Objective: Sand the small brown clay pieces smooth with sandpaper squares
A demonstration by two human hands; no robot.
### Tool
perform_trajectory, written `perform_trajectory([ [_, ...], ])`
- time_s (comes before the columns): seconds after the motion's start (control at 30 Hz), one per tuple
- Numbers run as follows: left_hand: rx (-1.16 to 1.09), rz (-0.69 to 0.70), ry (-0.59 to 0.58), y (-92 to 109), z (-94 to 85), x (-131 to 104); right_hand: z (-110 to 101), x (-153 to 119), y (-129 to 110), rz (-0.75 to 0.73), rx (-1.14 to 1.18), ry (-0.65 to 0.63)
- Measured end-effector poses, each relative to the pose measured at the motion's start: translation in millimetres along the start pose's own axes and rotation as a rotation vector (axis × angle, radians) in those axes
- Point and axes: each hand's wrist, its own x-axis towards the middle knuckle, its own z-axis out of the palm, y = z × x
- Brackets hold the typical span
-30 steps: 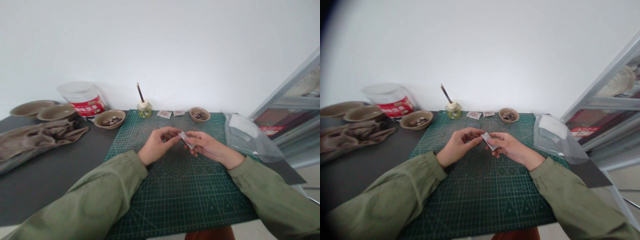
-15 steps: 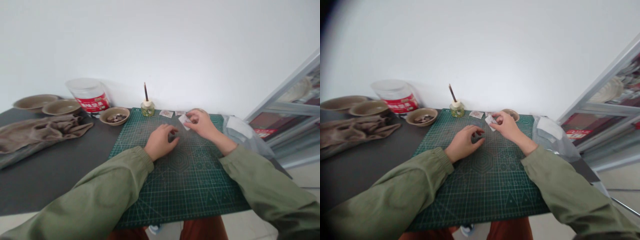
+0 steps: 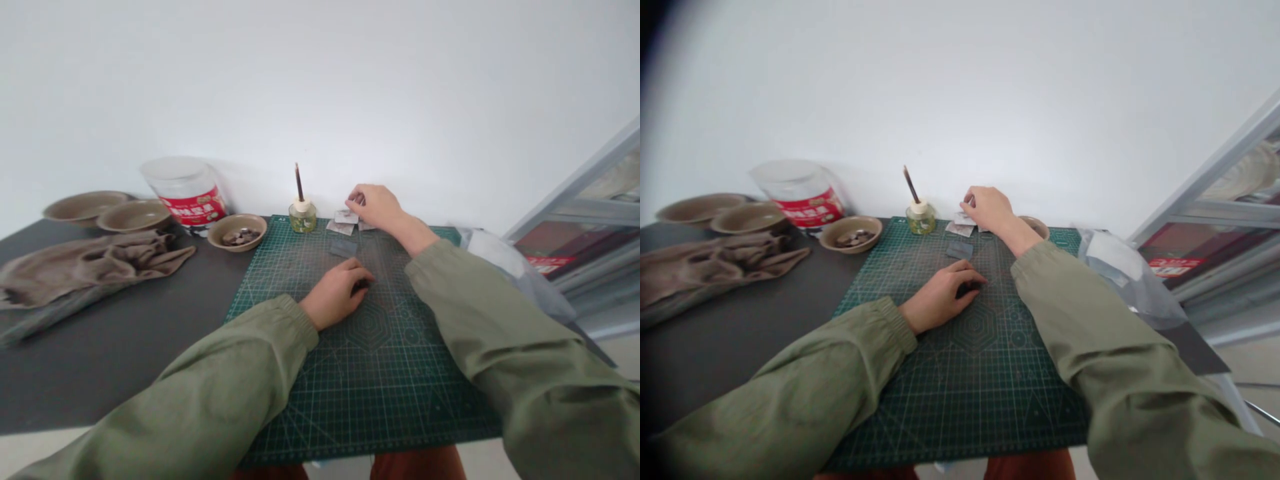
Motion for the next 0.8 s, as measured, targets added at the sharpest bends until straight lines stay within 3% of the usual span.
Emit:
perform_trajectory([
  [0.13, -0.030, 0.018, -0.006, 4.2, -0.2, -0.2, 3.8, -10.7, 3.0, -0.048, -0.056, -0.095],
  [0.33, -0.031, 0.018, 0.005, 5.1, -1.0, -0.2, 26.4, -15.5, 4.6, -0.109, -0.169, -0.214],
  [0.8, -0.039, 0.025, 0.018, 3.6, 2.7, 0.0, 43.8, -26.2, -1.7, -0.109, -0.312, -0.194],
])
